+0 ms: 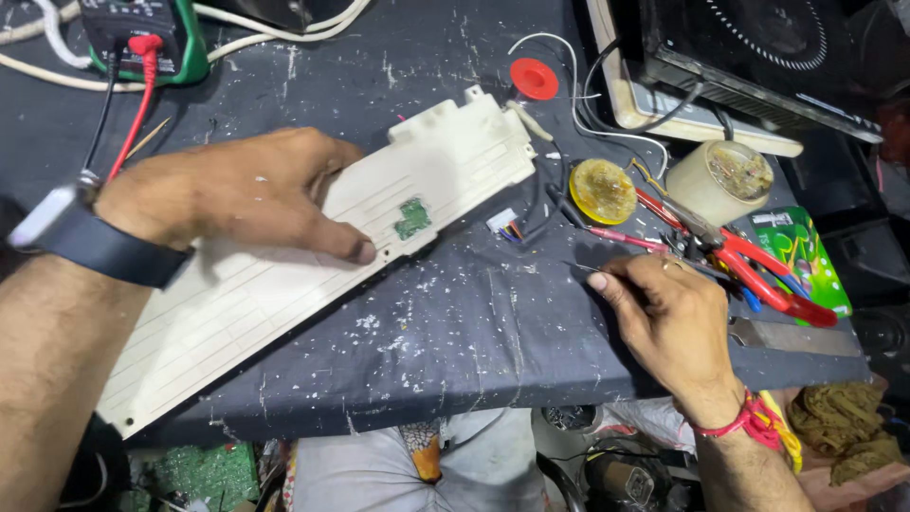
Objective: The person works on a white plastic housing containing a small green circuit board. They use pliers to remove a component, then use a soldering iron to solder wires to the board, and finally use pliers again to trim the wires.
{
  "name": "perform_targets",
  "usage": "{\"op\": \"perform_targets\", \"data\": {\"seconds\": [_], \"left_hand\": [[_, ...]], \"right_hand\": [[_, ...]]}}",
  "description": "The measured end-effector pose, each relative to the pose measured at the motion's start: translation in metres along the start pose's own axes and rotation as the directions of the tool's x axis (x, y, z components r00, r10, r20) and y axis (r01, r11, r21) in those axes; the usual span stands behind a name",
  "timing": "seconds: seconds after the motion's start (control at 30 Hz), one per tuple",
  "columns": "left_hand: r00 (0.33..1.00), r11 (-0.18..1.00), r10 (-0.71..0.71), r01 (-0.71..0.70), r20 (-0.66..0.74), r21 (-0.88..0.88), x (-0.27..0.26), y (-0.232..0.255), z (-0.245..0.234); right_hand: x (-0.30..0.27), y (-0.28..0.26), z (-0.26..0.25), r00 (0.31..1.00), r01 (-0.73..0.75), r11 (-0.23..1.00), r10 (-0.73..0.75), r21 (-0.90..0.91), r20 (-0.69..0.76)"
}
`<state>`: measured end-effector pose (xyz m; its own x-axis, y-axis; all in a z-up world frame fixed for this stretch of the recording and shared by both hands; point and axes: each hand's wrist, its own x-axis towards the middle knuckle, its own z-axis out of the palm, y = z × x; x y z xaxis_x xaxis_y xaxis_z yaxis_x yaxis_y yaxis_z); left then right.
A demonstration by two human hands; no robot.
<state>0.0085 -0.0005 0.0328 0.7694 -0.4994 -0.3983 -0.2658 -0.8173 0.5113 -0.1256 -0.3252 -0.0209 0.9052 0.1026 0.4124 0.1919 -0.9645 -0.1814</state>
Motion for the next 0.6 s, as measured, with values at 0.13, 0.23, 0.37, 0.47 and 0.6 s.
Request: {"op": "perform_targets", "data": {"seconds": [0.13,0.23,0.37,0.47,0.6], "left_hand": [[0.996,0.931,-0.06,0.035,0.059,0.364,0.03,-0.008,-0.004],[0.998,0.829,-0.059,0.029,0.036,0.559,0.043,-0.018,0.001],[0.998,0.863,-0.051,0.058,-0.027,0.501,0.04,-0.002,-0.004],[0.986,0.859,-0.153,0.163,-0.061,0.485,0.031,0.019,-0.01],[0.935,0.94,0.233,-0.145,-0.269,0.309,0.019,0.012,0.0]], "right_hand": [[-0.017,0.023,-0.008,0.997,0.076,0.995,-0.078,-0.069,-0.018],[-0.017,0.036,-0.01,0.999,0.034,0.999,-0.035,-0.019,-0.031],[-0.003,0.051,-0.009,0.997,-0.03,0.995,0.024,-0.094,-0.07],[0.01,0.058,0.001,0.998,0.058,0.988,-0.063,-0.141,-0.026],[0.017,0.067,0.005,0.993,0.116,0.975,-0.113,-0.191,0.03]]}}
